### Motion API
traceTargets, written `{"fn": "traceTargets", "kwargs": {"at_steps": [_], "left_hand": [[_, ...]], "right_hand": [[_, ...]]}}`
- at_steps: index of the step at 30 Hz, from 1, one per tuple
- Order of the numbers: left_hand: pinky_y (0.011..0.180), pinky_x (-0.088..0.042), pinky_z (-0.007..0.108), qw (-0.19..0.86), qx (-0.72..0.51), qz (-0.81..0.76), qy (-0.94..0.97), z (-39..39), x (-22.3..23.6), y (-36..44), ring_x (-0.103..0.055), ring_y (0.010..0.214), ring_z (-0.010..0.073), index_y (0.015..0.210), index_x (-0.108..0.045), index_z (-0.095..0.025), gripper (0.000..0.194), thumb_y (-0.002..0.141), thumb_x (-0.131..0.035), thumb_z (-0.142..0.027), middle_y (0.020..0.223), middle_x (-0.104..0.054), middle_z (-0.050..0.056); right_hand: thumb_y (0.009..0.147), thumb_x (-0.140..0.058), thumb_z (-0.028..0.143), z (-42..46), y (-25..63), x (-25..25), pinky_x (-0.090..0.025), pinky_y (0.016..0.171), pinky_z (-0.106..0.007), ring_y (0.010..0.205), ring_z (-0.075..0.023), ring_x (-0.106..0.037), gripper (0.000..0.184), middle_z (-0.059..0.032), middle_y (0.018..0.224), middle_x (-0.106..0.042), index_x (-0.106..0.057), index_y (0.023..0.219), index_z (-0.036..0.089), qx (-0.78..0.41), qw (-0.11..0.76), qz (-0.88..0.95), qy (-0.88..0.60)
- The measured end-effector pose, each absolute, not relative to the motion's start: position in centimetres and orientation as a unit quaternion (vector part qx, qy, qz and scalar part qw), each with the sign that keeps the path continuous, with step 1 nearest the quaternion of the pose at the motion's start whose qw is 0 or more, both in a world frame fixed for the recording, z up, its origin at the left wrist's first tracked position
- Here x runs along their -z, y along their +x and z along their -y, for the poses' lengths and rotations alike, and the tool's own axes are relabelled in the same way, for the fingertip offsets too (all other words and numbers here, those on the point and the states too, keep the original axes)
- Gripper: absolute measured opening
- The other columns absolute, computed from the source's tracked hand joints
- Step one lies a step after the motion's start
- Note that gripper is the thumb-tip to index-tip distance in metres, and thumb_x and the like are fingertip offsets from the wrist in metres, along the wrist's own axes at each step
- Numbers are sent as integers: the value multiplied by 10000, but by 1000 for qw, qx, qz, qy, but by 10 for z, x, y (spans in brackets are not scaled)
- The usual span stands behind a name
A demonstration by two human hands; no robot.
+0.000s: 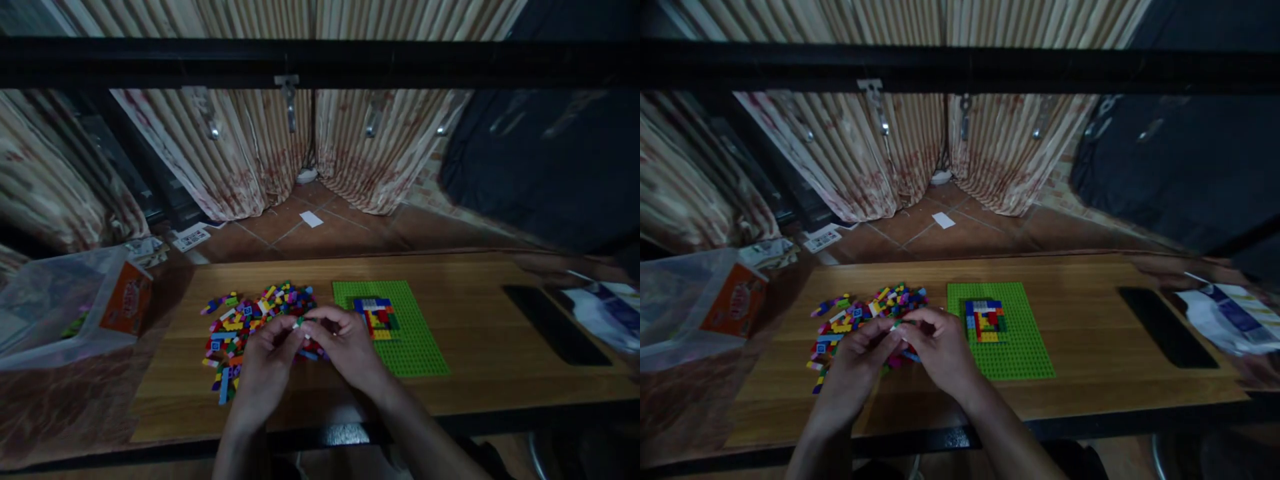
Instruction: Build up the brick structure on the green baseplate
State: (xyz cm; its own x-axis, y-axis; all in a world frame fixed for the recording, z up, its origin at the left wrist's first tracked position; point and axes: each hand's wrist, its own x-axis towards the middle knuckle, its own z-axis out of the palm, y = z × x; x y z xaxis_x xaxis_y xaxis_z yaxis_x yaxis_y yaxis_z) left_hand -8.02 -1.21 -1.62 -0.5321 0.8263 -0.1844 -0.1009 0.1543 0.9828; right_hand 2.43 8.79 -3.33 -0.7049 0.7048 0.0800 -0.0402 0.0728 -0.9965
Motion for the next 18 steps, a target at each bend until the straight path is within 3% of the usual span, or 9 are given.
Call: {"fn": "traceTargets", "kwargs": {"at_steps": [5,10,13,15,18], "left_hand": [[631,-428,232,381,-524,-687,328,16,18,-83,-554,662,140,879,-684,-144,230,830,-646,-365,714,-652,15],[627,-432,237,386,-516,-683,344,13,12,-79,-567,647,142,786,-675,-142,193,828,-624,-323,685,-651,23],[633,-444,237,396,-535,-665,337,12,11,-79,-577,637,138,786,-677,-143,181,833,-600,-300,684,-659,24],[620,-441,230,375,-548,-679,314,13,15,-83,-581,635,133,773,-665,-145,183,833,-594,-303,683,-653,16],[638,-459,236,332,-560,-712,264,15,23,-91,-628,690,152,810,-652,-150,196,812,-627,-344,710,-654,6]], "right_hand": [[788,-672,373,-91,26,33,-400,562,-224,584,-99,-520,190,33,622,-600,-680,718,196,-689,248,638,-239],[711,-733,441,-92,28,40,-273,452,-212,446,-62,-362,274,65,484,-485,-674,693,174,-782,216,525,-257],[718,-723,468,-92,26,47,-266,440,-220,431,-68,-352,298,64,469,-468,-673,704,174,-796,206,504,-265],[738,-699,470,-92,22,52,-305,451,-228,446,-84,-388,287,51,494,-496,-675,718,185,-754,217,546,-295],[797,-641,388,-92,15,61,-420,565,-263,569,-131,-519,188,-4,644,-623,-693,761,211,-580,259,692,-343]]}}
